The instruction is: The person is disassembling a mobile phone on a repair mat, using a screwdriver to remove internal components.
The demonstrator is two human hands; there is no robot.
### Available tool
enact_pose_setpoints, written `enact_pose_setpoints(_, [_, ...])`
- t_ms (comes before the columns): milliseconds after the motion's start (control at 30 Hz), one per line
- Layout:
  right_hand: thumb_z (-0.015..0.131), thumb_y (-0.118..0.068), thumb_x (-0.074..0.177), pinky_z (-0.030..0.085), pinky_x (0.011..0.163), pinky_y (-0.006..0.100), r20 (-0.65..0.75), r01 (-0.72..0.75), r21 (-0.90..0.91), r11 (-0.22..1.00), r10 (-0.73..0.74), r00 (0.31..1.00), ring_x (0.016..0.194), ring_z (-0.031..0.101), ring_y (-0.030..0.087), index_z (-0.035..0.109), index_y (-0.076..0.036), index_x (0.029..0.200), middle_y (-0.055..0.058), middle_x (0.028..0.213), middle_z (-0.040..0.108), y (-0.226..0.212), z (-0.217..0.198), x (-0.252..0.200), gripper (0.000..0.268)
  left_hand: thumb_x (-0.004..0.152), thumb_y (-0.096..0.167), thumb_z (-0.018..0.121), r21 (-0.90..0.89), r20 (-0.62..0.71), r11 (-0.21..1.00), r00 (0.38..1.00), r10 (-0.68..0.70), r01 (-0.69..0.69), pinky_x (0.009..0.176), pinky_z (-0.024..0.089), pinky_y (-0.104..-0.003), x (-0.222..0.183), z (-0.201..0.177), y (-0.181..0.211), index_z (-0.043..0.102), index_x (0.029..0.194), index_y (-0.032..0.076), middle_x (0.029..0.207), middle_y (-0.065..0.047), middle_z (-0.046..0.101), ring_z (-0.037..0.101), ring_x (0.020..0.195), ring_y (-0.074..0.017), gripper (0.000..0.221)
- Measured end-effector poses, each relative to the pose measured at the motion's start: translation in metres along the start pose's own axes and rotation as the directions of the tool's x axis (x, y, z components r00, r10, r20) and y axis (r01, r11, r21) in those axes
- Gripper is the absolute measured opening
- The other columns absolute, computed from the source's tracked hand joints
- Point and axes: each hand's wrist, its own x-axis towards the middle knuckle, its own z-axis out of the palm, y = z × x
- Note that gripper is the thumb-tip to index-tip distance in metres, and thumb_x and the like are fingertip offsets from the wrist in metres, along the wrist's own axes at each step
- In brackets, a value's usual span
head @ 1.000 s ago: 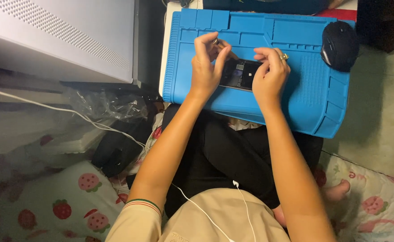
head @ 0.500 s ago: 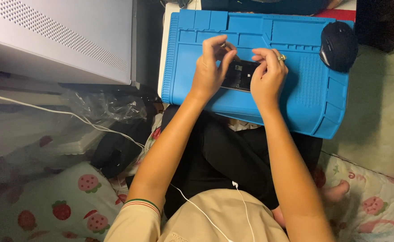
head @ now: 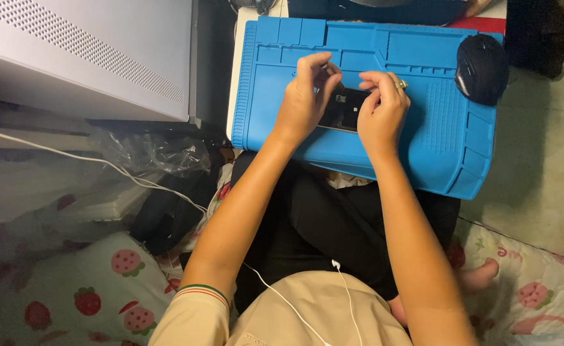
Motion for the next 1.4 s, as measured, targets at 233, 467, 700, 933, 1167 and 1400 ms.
enact_pose_setpoints(233, [0.042,0.020,0.088,0.052,0.077,0.046,0.004,-0.002,-0.008,1.000,0.002,1.000,0.086,0.068,0.032,0.070,0.001,0.108,0.013,0.090,0.070,0.002,0.001,-0.001,0.039,0.111,0.002,0.058,-0.027,-0.025,1.000,1.000,0.003,-0.003,0.080,0.061,-0.031,0.003,-0.003,0.008,0.036,0.136,0.008,0.105,-0.012,0.065,0.073,0.085,-0.0211,0.034])
enact_pose_setpoints(467, [0.047,0.017,0.088,0.054,0.081,0.047,0.047,-0.037,-0.028,0.999,0.039,0.998,0.090,0.071,0.031,0.069,-0.002,0.111,0.009,0.093,0.078,0.005,0.003,-0.004,0.037,0.110,0.008,0.059,-0.233,-0.135,0.964,0.978,-0.159,0.124,0.077,0.063,-0.031,0.005,-0.004,0.008,0.038,0.131,0.011,0.102,-0.013,0.067,0.079,0.082,-0.0228,0.030])
enact_pose_setpoints(700, [0.044,0.018,0.088,0.054,0.092,0.048,0.061,-0.021,-0.023,1.000,0.022,0.998,0.086,0.070,0.033,0.069,-0.001,0.111,0.007,0.091,0.080,0.003,0.005,-0.004,0.039,0.108,0.007,0.061,-0.270,-0.186,0.951,0.961,-0.203,0.149,0.075,0.065,-0.031,0.006,-0.006,0.006,0.040,0.129,0.010,0.098,-0.012,0.070,0.074,0.080,-0.0199,0.030])
enact_pose_setpoints(933, [0.044,0.017,0.089,0.053,0.088,0.048,0.073,-0.017,-0.037,0.999,0.020,0.997,0.087,0.069,0.032,0.069,-0.001,0.110,0.008,0.090,0.079,0.002,0.004,-0.004,0.038,0.108,0.009,0.062,-0.241,-0.182,0.959,0.963,-0.197,0.151,0.076,0.064,-0.030,0.005,-0.006,0.004,0.040,0.130,0.010,0.100,-0.012,0.071,0.071,0.080,-0.0183,0.031])
enact_pose_setpoints(1167, [0.063,0.013,0.087,0.054,0.091,0.046,0.072,0.004,-0.047,0.999,-0.001,0.997,0.089,0.071,0.030,0.069,-0.002,0.105,0.008,0.095,0.076,-0.003,0.003,-0.001,0.025,0.107,0.009,0.063,-0.287,-0.192,0.941,0.952,-0.238,0.177,0.076,0.065,-0.030,0.005,-0.006,0.005,0.041,0.130,0.010,0.100,-0.011,0.071,0.072,0.079,-0.0184,0.031])
enact_pose_setpoints(1400, [0.088,-0.001,0.089,0.051,0.092,0.047,0.097,0.054,-0.022,0.998,-0.051,0.994,0.095,0.067,0.031,0.074,-0.004,0.098,0.009,0.099,0.068,0.006,0.008,-0.005,0.017,0.107,0.012,0.064,-0.411,-0.263,0.900,0.926,-0.271,0.146,0.074,0.065,-0.029,0.005,-0.008,-0.006,0.039,0.127,0.009,0.102,-0.016,0.073,0.075,0.076,-0.0202,0.032])
